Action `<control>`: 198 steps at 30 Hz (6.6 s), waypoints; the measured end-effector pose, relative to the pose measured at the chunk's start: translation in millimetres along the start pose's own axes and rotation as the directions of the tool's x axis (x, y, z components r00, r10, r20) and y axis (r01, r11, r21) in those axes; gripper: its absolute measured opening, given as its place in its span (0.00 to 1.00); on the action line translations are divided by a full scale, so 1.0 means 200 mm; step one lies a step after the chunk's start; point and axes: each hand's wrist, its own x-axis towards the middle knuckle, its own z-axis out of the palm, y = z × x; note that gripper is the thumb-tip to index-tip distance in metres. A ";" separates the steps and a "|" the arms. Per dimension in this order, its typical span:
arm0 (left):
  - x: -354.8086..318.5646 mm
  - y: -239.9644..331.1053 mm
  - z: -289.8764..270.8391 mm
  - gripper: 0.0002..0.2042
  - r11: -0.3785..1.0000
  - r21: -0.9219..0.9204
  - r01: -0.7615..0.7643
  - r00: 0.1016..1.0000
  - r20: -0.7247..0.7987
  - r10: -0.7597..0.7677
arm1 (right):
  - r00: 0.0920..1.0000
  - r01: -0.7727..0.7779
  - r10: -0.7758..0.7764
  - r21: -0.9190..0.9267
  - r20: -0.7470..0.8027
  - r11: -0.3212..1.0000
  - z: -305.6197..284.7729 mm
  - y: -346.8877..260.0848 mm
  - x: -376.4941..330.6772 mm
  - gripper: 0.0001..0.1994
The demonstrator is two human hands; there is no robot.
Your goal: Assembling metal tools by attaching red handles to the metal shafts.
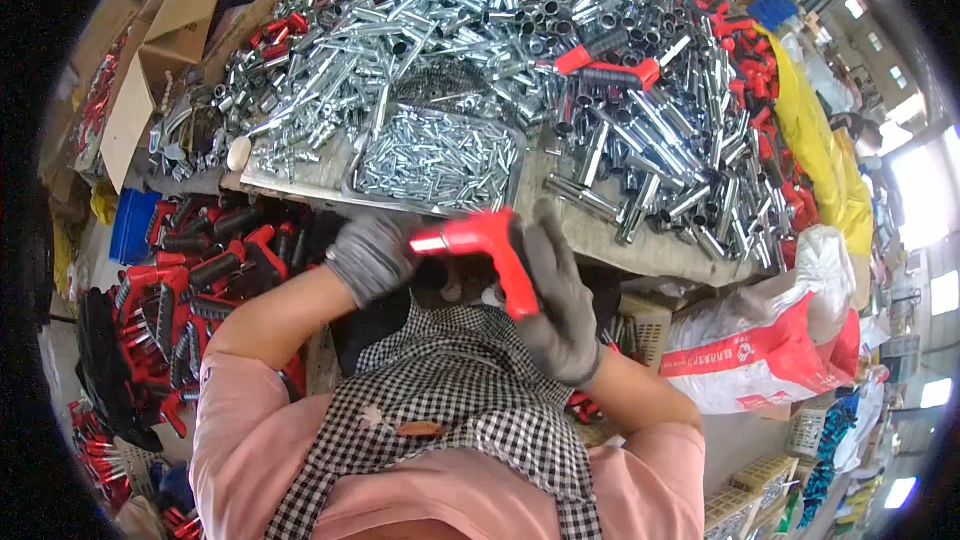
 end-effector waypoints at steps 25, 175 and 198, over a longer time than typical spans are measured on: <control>-0.07 0.05 0.04 0.11 0.702 -0.664 0.256 0.688 0.636 0.350 | 0.749 0.617 -0.605 -0.617 0.270 0.489 -0.13 0.01 0.30 0.31; -0.20 0.02 0.26 0.17 0.174 -0.932 -0.319 0.897 -0.238 0.373 | 0.874 0.145 -0.347 0.497 0.341 0.856 0.18 0.13 0.35 0.26; -0.12 -0.10 0.28 0.09 -0.715 -0.613 -0.337 0.857 0.115 -0.502 | 0.918 0.118 -0.112 0.008 0.382 0.993 0.27 0.17 -0.03 0.39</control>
